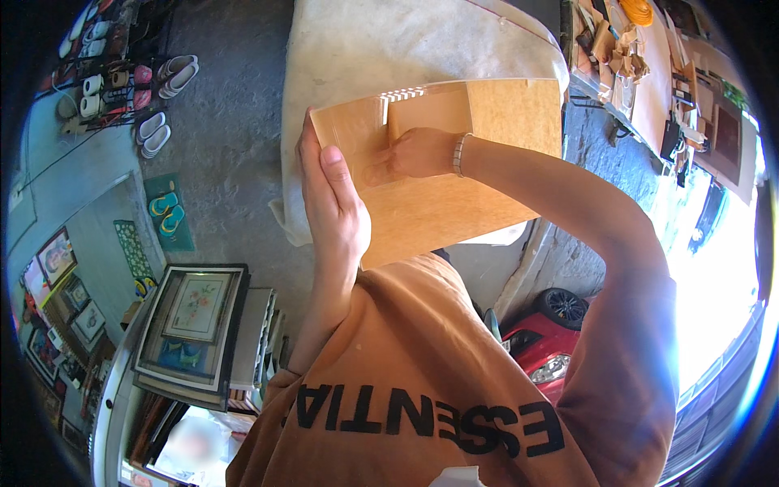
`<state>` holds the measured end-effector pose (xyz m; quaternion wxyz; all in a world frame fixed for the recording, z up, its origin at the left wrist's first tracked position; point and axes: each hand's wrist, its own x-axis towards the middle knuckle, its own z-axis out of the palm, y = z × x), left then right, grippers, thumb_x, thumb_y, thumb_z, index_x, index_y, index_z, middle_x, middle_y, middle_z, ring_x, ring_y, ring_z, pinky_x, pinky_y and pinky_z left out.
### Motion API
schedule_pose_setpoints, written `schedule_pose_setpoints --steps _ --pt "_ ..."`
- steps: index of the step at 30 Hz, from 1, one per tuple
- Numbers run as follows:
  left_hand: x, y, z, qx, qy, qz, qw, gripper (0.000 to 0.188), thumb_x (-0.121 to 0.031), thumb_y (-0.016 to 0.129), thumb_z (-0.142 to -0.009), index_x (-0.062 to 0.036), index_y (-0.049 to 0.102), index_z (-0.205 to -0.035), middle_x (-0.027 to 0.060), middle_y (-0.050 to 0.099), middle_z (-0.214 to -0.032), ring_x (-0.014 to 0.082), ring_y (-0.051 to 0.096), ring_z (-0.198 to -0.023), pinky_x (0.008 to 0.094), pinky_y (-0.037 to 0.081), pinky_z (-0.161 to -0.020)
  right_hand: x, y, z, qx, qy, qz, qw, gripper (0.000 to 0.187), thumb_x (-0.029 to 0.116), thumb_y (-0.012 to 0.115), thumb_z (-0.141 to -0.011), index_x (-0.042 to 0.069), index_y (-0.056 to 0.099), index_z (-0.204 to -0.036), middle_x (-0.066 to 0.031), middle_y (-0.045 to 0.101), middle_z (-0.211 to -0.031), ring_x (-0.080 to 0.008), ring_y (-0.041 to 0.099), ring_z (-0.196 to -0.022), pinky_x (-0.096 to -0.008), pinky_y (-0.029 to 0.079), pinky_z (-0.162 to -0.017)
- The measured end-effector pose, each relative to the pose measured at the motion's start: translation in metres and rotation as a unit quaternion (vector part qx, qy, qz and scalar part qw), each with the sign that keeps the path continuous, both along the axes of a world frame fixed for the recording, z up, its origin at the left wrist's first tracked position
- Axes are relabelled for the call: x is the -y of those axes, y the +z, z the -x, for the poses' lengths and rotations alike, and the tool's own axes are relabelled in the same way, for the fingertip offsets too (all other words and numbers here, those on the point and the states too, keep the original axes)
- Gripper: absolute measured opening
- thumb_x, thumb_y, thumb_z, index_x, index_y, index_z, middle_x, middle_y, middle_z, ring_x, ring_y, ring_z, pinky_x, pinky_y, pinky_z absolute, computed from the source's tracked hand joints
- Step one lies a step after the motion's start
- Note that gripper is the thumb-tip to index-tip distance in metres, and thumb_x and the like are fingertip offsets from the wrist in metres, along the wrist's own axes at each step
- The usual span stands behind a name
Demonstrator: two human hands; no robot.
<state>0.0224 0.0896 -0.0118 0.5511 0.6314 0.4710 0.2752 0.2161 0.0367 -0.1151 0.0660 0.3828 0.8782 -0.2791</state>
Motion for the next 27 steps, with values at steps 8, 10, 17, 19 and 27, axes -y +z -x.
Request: schedule_pose_setpoints --steps 8,10,17,19,27 --pt "0.001 -0.002 -0.001 0.0 0.006 -0.001 1.0 0.055 -0.036 0.029 -0.112 0.0012 0.034 -0.153 0.0261 0.047 -0.145 0.038 0.05 -0.133 0.0437 0.039 -0.11 0.004 0.029 -0.013 0.132 -0.038 0.068 0.988 0.011 0.014 0.062 -0.09 0.009 0.07 -0.096 -0.0069 0.072 -0.094 -0.0251 0.07 -0.097 -0.036 0.056 -0.089" --pt "0.002 -0.002 -0.001 -0.001 0.006 -0.002 1.0 0.055 -0.035 0.029 -0.112 0.0012 0.034 -0.153 0.0262 0.047 -0.145 0.0379 0.05 -0.132 0.0438 0.04 -0.11 0.005 0.035 -0.017 0.154 -0.038 0.085 0.984 0.012 0.014 0.064 -0.088 0.009 0.07 -0.098 -0.0066 0.072 -0.095 -0.0256 0.07 -0.098 -0.0364 0.056 -0.091" --pt "0.003 -0.004 -0.001 0.016 0.017 0.018 1.0 0.054 -0.036 0.029 -0.112 0.0004 0.036 -0.152 0.0245 0.048 -0.143 0.036 0.052 -0.13 0.043 0.041 -0.108 0.005 0.065 -0.033 0.183 -0.001 0.069 0.981 0.013 0.015 0.064 -0.09 0.009 0.069 -0.1 -0.0052 0.071 -0.095 -0.0251 0.071 -0.097 -0.0352 0.057 -0.089" --pt "0.002 -0.002 0.001 0.01 0.019 0.01 1.0 0.054 -0.037 0.03 -0.112 -0.0001 0.035 -0.152 0.0233 0.049 -0.143 0.0351 0.052 -0.129 0.0424 0.041 -0.108 0.006 0.074 -0.038 0.203 0.008 0.063 0.977 0.013 0.014 0.064 -0.09 0.008 0.069 -0.1 -0.0048 0.07 -0.095 -0.0251 0.071 -0.096 -0.0348 0.058 -0.087" --pt "0.006 -0.004 -0.004 0.065 0.012 0.025 0.998 0.062 -0.044 0.032 -0.111 -0.0001 0.03 -0.155 0.0208 0.041 -0.151 0.0292 0.041 -0.14 0.0406 0.031 -0.116 0.008 0.086 -0.047 0.119 -0.141 0.095 0.978 0.022 0.008 0.061 -0.088 0.008 0.069 -0.109 -0.0082 0.071 -0.101 -0.0293 0.069 -0.1 -0.0394 0.056 -0.09"
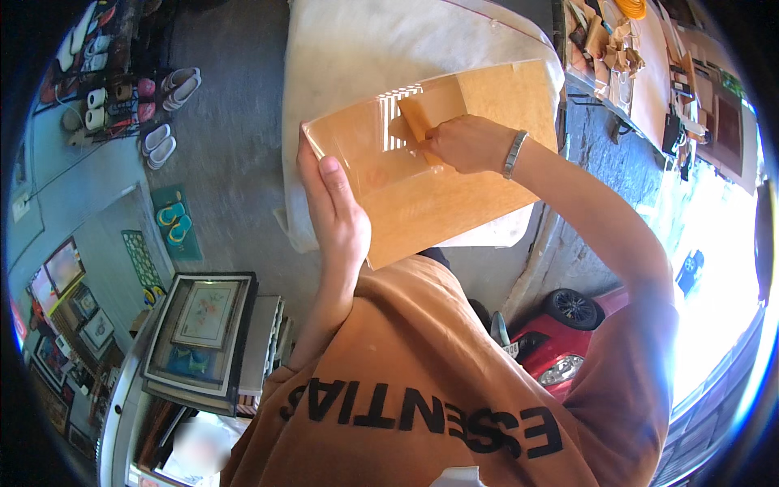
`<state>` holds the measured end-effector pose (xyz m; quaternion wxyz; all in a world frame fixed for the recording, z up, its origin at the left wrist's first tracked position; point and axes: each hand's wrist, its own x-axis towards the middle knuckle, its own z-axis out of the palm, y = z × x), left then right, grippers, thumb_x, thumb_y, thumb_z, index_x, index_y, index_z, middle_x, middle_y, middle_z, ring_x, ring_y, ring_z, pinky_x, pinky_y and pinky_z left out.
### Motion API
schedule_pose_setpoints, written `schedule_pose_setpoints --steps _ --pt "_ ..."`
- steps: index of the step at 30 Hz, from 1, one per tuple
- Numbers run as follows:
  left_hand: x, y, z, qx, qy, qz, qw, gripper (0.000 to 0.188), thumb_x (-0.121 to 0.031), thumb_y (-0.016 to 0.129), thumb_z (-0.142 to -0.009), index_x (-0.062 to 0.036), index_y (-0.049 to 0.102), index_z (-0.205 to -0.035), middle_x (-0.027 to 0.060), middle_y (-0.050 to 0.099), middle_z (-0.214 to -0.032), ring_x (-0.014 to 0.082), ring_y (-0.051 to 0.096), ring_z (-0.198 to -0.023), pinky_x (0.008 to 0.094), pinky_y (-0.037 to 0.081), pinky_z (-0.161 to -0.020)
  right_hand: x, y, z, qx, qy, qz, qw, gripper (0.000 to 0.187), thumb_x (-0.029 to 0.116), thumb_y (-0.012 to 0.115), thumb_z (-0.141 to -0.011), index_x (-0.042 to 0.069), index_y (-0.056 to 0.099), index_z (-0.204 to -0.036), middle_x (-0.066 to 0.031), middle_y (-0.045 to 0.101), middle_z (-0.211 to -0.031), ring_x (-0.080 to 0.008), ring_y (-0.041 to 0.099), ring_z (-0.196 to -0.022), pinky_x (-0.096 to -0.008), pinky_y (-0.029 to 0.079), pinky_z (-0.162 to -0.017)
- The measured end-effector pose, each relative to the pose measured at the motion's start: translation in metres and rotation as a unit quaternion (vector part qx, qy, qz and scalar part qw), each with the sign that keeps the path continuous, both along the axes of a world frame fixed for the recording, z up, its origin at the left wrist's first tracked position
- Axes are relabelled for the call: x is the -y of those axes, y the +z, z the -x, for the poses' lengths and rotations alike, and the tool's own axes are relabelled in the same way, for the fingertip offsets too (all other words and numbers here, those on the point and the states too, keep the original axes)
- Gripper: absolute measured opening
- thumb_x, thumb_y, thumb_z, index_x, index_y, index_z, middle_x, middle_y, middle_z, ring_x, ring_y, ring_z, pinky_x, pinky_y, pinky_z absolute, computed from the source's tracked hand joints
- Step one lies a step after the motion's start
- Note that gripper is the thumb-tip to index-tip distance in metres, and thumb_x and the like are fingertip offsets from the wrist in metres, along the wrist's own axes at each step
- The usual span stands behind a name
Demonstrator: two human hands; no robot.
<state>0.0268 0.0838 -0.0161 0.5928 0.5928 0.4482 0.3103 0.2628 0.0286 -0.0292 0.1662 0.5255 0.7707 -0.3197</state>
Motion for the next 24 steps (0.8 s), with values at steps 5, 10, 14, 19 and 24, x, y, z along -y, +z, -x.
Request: schedule_pose_setpoints --steps 5,10,14,19,24 --pt "-0.048 0.007 0.019 0.026 0.009 0.0 1.0 0.067 -0.053 0.029 -0.109 -0.0014 0.039 -0.152 0.0184 0.043 -0.154 0.0276 0.04 -0.143 0.0407 0.03 -0.118 0.014 0.071 0.006 -0.073 -0.196 0.016 0.978 0.023 0.011 0.061 -0.091 0.004 0.068 -0.112 -0.0125 0.072 -0.105 -0.0319 0.068 -0.101 -0.0435 0.054 -0.086" --pt "-0.14 0.016 -0.002 0.031 -0.17 0.056 0.983 0.068 -0.056 0.026 -0.108 -0.0039 0.05 -0.146 0.0152 0.05 -0.15 0.0276 0.046 -0.14 0.0438 0.031 -0.117 0.123 0.149 0.038 -0.326 -0.747 -0.193 0.546 0.032 0.031 0.05 -0.108 0.004 0.062 -0.096 -0.0083 0.064 -0.084 -0.0186 0.065 -0.08 -0.0308 0.051 -0.07" --pt "-0.166 -0.001 -0.069 -0.005 -0.42 0.12 0.9 0.07 -0.059 0.028 -0.107 -0.0058 0.053 -0.144 0.0109 0.054 -0.148 0.0223 0.049 -0.138 0.0406 0.036 -0.115 0.171 0.092 0.1 -0.31 -0.911 -0.224 0.158 0.058 0.055 0.038 -0.107 0.003 0.052 -0.128 -0.0163 0.063 -0.123 -0.0289 0.067 -0.105 -0.042 0.053 -0.087" --pt "-0.127 -0.007 -0.101 -0.031 -0.507 0.372 0.777 0.068 -0.06 0.031 -0.106 -0.0111 0.045 -0.151 0.0067 0.053 -0.147 0.0187 0.049 -0.137 0.0358 0.041 -0.114 0.152 0.035 0.127 -0.523 -0.821 -0.15 0.172 0.085 0.072 0.024 -0.102 0.005 0.035 -0.152 -0.0205 0.049 -0.146 -0.0343 0.05 -0.133 -0.0472 0.042 -0.107" --pt "-0.09 0.003 -0.055 0.001 -0.388 0.429 0.816 0.069 -0.061 0.026 -0.107 -0.0112 0.042 -0.153 0.0095 0.055 -0.145 0.0195 0.051 -0.135 0.038 0.043 -0.112 0.127 0.044 0.077 -0.489 -0.815 -0.143 0.276 0.088 0.08 0.024 -0.097 0.008 0.049 -0.142 -0.0129 0.056 -0.139 -0.0254 0.059 -0.119 -0.0409 0.045 -0.102"
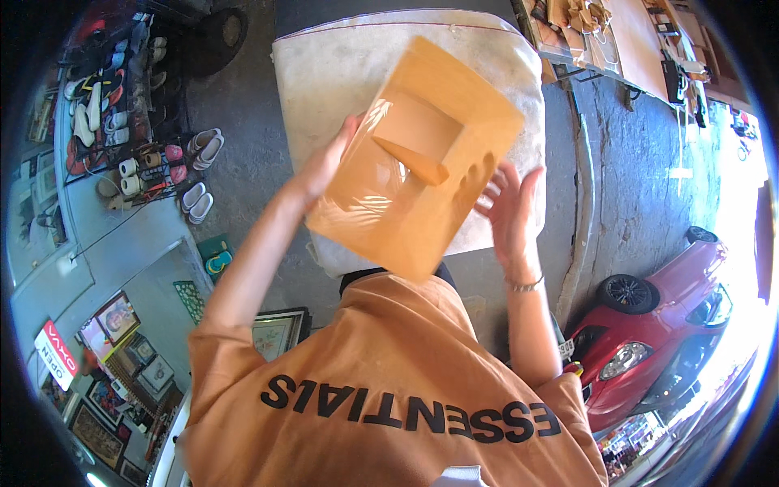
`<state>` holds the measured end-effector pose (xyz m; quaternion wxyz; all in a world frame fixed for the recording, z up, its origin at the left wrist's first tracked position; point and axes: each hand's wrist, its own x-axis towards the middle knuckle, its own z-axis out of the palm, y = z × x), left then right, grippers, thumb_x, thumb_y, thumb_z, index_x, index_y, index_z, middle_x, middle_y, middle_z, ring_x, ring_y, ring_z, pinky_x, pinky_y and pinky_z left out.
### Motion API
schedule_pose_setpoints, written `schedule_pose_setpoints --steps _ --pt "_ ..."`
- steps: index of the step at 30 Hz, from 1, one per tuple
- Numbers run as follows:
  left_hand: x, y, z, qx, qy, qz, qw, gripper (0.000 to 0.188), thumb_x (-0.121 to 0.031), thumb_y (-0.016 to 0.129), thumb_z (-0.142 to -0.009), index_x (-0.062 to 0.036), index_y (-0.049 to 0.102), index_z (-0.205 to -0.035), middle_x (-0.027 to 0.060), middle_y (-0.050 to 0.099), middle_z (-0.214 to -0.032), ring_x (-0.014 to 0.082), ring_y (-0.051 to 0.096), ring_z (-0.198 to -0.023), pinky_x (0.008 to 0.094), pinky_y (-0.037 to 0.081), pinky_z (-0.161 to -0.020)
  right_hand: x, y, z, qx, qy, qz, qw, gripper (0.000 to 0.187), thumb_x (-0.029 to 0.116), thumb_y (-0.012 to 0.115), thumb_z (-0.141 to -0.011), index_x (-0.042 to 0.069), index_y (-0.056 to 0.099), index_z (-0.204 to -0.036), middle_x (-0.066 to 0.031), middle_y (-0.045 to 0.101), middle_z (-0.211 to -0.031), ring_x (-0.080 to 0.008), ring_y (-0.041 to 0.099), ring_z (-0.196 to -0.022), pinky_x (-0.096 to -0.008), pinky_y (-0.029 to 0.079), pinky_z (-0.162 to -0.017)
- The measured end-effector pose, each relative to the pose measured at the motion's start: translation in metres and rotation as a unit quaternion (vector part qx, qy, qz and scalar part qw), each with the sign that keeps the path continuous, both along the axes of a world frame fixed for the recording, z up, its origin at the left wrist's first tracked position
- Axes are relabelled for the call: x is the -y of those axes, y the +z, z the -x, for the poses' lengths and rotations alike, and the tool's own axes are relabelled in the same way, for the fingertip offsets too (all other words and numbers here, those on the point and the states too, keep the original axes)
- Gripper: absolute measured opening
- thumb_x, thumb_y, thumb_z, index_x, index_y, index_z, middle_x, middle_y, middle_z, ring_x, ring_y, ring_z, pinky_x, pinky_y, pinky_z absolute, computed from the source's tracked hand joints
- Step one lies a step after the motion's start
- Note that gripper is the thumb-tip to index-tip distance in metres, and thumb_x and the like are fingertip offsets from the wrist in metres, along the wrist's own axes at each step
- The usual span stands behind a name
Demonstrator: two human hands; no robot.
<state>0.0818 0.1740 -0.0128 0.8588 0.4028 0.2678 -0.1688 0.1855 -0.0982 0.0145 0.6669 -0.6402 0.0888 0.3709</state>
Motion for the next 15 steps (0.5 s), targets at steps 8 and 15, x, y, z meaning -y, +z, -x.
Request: schedule_pose_setpoints --steps 8,15 --pt "0.219 -0.022 0.087 0.119 0.298 -0.013 0.947 0.07 -0.049 0.037 -0.108 -0.0069 0.013 -0.158 0.0135 0.022 -0.162 0.0237 0.023 -0.148 0.0409 0.018 -0.122 -0.115 0.048 -0.102 0.154 0.522 0.118 0.831 0.094 0.08 0.019 -0.097 0.005 0.066 -0.13 -0.014 0.066 -0.125 -0.0254 0.06 -0.116 -0.0375 0.046 -0.101" --pt "0.201 0.041 0.087 0.194 -0.208 -0.171 0.943 0.079 -0.032 0.064 -0.101 0.0028 0.018 -0.154 0.0241 0.048 -0.141 0.0286 0.061 -0.111 0.0363 0.043 -0.1 -0.156 0.076 -0.059 0.38 0.668 0.105 0.631 0.079 0.069 0.035 -0.101 -0.003 0.069 -0.104 -0.0263 0.067 -0.087 -0.0399 0.065 -0.083 -0.0448 0.05 -0.082"
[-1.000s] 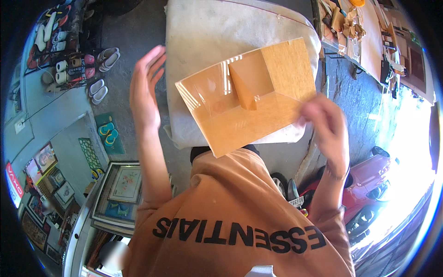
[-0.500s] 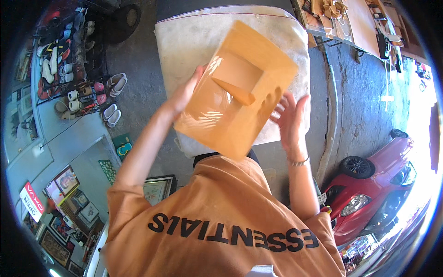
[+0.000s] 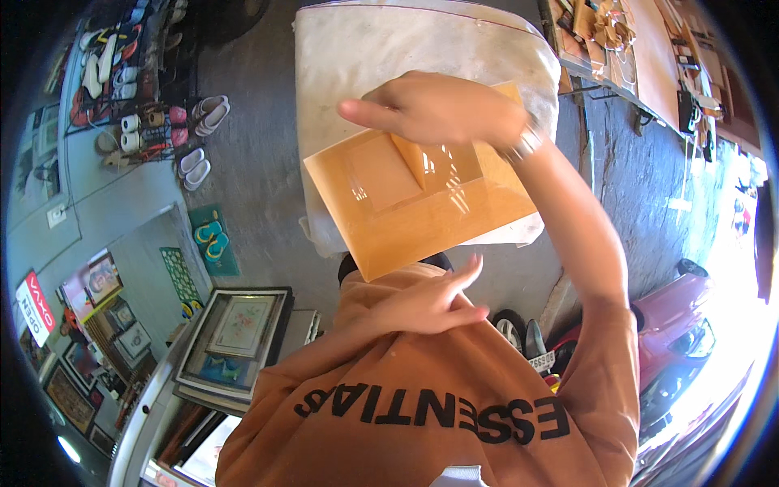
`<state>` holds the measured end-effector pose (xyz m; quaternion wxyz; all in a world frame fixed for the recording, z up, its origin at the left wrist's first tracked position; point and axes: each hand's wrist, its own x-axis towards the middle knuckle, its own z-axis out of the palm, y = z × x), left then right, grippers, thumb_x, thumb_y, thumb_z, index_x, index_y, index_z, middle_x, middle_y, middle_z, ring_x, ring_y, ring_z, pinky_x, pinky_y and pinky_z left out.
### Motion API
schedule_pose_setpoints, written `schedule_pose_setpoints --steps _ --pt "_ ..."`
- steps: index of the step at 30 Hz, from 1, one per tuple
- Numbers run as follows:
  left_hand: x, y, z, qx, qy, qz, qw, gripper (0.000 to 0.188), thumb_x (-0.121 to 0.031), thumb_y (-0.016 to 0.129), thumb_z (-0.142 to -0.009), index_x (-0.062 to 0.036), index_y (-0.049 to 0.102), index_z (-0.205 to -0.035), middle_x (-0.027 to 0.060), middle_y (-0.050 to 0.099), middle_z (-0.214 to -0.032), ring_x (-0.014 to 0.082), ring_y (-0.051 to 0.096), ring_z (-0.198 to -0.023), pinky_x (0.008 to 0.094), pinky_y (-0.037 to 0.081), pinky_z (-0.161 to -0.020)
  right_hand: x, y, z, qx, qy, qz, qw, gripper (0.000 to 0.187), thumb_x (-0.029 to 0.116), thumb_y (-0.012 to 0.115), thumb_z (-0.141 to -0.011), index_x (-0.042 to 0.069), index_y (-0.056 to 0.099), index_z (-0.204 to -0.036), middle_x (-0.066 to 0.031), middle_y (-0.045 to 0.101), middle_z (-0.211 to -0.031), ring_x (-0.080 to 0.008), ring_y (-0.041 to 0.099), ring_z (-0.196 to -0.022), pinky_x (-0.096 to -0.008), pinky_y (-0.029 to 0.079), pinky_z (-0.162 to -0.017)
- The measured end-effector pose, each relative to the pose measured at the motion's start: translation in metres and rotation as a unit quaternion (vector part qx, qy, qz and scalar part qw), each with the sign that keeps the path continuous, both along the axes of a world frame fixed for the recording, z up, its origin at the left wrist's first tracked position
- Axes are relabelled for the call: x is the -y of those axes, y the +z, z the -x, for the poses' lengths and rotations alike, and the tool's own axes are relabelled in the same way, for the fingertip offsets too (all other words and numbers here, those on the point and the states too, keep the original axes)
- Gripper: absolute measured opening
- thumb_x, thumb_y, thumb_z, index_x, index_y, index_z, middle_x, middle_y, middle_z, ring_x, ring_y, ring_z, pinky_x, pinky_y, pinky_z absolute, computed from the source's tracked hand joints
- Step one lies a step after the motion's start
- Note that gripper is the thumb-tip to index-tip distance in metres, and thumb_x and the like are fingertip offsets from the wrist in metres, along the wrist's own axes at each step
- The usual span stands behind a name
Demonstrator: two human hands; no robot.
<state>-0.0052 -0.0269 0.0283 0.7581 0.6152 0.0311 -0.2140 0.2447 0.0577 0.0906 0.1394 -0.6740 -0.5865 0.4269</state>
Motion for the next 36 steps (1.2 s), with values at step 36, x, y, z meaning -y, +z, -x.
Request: schedule_pose_setpoints --steps 36 --pt "-0.09 -0.032 -0.008 0.018 0.629 -0.123 0.768 0.059 -0.035 0.027 -0.113 0.0019 0.022 -0.159 0.0252 0.031 -0.16 0.0344 0.033 -0.148 0.0403 0.026 -0.121 0.062 -0.149 0.085 0.095 0.054 0.14 0.984 0.035 0.019 0.05 -0.103 0.014 0.064 -0.134 -0.0185 0.071 -0.099 -0.0361 0.069 -0.09 -0.047 0.054 -0.081"
